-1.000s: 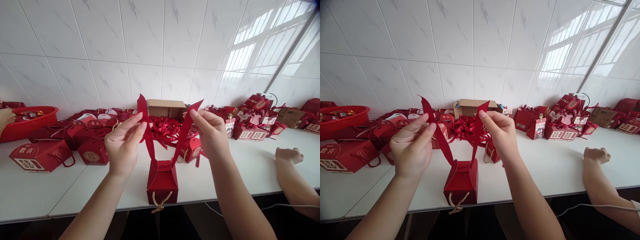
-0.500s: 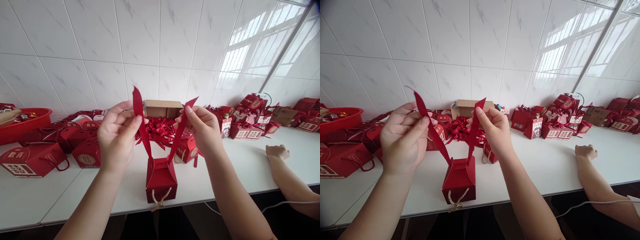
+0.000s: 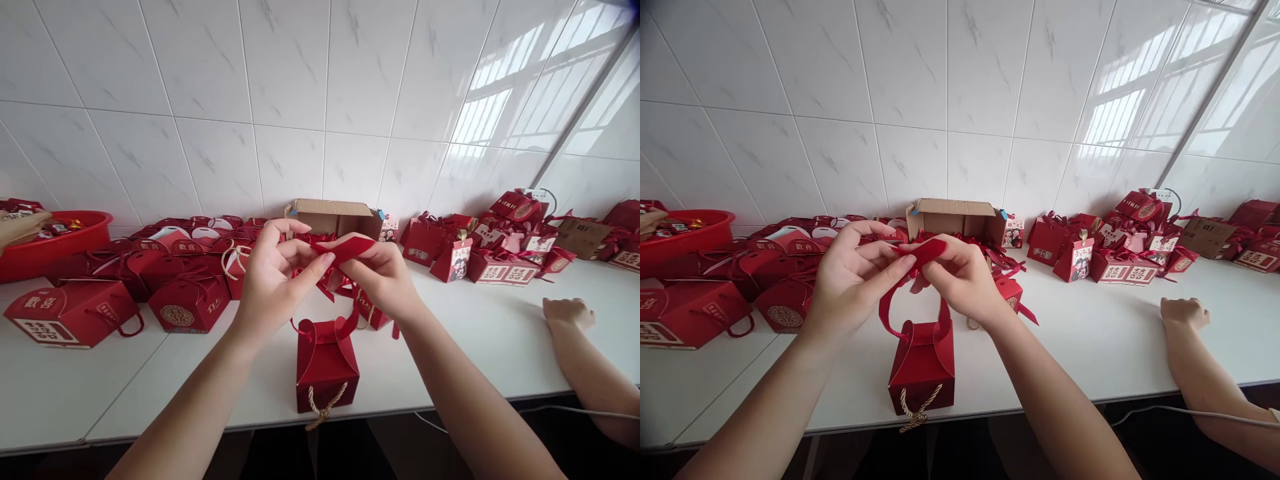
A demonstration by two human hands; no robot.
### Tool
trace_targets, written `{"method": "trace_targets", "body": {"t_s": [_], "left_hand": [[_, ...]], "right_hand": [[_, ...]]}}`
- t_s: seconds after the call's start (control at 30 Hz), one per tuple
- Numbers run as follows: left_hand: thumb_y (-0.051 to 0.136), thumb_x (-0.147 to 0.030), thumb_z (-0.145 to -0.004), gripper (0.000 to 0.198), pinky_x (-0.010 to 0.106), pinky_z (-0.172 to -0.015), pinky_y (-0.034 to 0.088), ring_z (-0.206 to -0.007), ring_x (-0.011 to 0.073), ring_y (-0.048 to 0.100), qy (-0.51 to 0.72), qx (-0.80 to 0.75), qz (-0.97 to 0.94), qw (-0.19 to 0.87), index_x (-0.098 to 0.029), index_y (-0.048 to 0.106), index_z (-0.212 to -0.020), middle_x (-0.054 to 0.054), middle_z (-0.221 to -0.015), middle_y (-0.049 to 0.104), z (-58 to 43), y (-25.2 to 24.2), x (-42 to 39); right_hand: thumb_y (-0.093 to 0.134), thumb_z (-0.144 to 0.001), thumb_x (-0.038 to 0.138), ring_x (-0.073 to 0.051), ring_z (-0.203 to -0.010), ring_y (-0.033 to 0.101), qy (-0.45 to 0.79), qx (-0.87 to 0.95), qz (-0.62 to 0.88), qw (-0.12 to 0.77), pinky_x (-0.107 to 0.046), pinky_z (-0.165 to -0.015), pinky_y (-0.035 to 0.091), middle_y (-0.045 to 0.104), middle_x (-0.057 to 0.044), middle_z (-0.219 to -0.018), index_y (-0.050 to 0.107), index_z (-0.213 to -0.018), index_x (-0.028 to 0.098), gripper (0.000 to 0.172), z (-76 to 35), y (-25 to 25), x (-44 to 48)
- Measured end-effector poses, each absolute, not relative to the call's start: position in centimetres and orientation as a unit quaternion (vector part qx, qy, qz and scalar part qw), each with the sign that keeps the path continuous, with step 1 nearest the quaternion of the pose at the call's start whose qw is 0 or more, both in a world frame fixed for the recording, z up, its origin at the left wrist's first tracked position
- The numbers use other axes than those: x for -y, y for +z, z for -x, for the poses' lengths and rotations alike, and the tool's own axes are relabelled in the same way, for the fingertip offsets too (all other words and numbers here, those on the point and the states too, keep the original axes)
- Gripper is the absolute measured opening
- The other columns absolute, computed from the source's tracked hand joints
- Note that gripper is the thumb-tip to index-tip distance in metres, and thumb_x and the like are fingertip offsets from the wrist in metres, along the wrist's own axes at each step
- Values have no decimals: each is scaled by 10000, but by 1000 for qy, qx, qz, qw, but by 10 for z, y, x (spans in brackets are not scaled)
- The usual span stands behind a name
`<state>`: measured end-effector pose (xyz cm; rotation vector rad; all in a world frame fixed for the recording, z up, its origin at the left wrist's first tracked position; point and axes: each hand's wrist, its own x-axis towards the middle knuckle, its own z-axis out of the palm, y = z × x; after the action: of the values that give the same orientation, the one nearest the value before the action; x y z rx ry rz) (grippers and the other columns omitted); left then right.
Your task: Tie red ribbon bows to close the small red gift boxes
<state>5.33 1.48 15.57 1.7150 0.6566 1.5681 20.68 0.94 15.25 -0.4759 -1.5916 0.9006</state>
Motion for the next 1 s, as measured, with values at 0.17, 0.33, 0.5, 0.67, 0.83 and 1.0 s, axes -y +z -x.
{"method": "trace_targets", "body": {"t_s": [0.17,0.33,0.5,0.67,0.83,1.0], "left_hand": [[720,-276,-804,336,271,-645,529,-676,151,656,571,-282,-689,347,-231,511,-1062,-3,-763,680,-43,152,-20],[654,-308,-853,336,335,-780,538,-890,213,664,424,-287,-719,470,-256,587,-1178,40,-856,683,-27,152,-24],[634,-237,-852,221,337,-759,529,-762,179,625,408,-271,-684,540,-229,637,-1072,18,-764,624,-20,148,-28],[685,-247,-824,290,370,-859,535,-996,224,643,389,-274,-684,554,-257,615,-1105,64,-1043,657,-20,139,-26],[709,-273,-810,489,401,-868,535,-1021,246,661,373,-307,-716,503,-299,526,-1263,72,-1065,693,-26,129,-22],[614,-324,-878,268,329,-725,525,-737,193,676,440,-328,-658,515,-222,564,-1121,5,-695,670,-30,131,-25]], "right_hand": [[603,-897,237,-139,-820,658,328,735,200,558,-293,-747,568,660,-26,-924,734,-1042,259,197,-211,144,-14],[526,-954,258,-153,-854,644,224,798,220,515,-308,-778,538,678,-33,-864,730,-1032,252,218,-217,136,-24],[522,-955,238,-164,-868,671,180,822,208,499,-322,-794,556,719,-46,-913,720,-1018,237,208,-226,131,-27],[504,-940,164,-187,-934,672,100,832,205,505,-344,-808,569,719,-70,-968,715,-1062,248,257,-229,128,-28],[494,-937,137,-184,-921,673,71,844,189,496,-336,-811,576,705,-76,-951,700,-1057,231,256,-227,125,-29],[389,-976,129,-198,-1084,648,-1,883,173,436,-353,-889,574,684,-104,-1092,674,-1051,223,310,-232,122,-27]]}}
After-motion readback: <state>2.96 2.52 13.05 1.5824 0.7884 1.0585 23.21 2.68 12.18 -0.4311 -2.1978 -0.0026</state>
